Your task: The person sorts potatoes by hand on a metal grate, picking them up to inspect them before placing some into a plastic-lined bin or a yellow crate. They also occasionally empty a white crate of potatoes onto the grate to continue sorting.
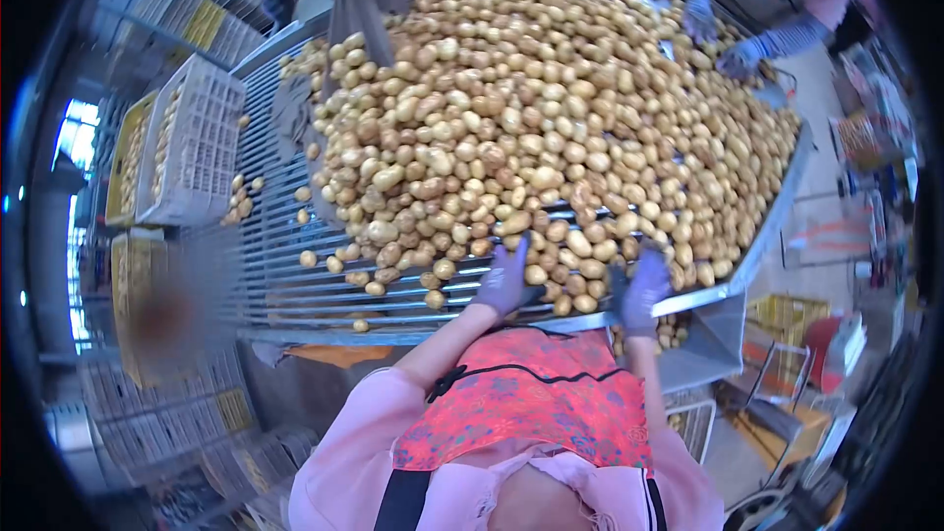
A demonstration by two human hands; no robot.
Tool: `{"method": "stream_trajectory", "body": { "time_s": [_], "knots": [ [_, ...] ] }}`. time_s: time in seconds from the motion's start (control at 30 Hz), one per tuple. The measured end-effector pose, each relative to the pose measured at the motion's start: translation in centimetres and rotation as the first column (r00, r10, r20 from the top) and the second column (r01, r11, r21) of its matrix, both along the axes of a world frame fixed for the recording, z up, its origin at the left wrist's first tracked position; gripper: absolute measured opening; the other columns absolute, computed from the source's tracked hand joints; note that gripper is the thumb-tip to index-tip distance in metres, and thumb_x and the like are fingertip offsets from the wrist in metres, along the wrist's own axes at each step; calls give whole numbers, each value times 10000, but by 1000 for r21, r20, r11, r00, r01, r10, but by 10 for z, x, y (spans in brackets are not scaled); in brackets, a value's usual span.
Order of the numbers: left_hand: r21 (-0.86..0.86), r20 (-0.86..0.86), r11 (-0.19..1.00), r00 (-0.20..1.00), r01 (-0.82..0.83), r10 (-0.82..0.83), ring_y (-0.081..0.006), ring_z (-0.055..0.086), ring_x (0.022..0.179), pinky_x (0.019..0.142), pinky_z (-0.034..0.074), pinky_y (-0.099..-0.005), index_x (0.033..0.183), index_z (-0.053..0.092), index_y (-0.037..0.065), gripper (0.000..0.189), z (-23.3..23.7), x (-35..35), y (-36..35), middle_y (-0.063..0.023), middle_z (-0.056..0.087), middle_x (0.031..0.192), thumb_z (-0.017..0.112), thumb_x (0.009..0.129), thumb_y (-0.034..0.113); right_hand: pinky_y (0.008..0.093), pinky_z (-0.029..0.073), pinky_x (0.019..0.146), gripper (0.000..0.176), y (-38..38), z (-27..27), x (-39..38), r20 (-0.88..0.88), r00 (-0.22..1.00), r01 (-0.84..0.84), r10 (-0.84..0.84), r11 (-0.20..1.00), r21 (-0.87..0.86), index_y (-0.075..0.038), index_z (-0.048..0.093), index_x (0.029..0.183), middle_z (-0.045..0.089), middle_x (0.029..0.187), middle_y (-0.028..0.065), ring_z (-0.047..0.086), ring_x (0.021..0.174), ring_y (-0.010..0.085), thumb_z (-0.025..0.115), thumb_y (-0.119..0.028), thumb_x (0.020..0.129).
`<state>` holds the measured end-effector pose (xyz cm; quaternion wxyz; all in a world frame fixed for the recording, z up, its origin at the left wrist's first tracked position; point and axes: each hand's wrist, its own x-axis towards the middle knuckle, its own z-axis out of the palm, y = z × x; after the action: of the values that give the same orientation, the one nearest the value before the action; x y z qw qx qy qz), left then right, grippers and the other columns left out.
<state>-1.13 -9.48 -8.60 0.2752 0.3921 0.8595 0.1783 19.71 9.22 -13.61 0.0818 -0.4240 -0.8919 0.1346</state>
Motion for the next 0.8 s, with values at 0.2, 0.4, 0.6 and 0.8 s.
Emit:
{"method": "stream_trajectory", "body": {
  "time_s": [0.2,0.4,0.6,0.8],
  "knots": [
    [35,311,996,946,85,-92,-480,395,1260,1041,355,-473,1477,165,114,1000,19,-24,47,-352,332,1381,705,738,517,644,179,1050,840,18,23,-106,66,993,86,-102,974,211,-109,305,1450,264,1475,251,268,1334,461,504,-636,827],
    [285,-234,958,972,42,27,-340,510,1177,1002,410,-402,1309,461,42,621,103,-170,28,-177,518,1293,721,798,282,611,242,1045,867,116,23,-107,190,973,97,-130,980,173,-153,219,1481,308,1443,265,328,1307,436,504,-647,828],
    [-14,-734,977,666,-211,133,-412,422,1224,1025,291,-571,1330,472,123,668,94,-243,-32,-217,493,1275,665,779,447,485,470,844,418,186,115,-182,329,944,38,-19,998,-50,-49,544,1088,660,962,199,615,947,391,580,-402,866],
    [51,-558,984,813,-170,170,-445,339,1274,1046,173,-644,1334,474,214,645,66,-176,-15,-258,406,1337,657,767,460,442,479,821,438,235,97,-381,93,943,-317,321,947,-48,-26,582,1105,645,1022,221,626,953,351,584,-391,864]
  ]
}}
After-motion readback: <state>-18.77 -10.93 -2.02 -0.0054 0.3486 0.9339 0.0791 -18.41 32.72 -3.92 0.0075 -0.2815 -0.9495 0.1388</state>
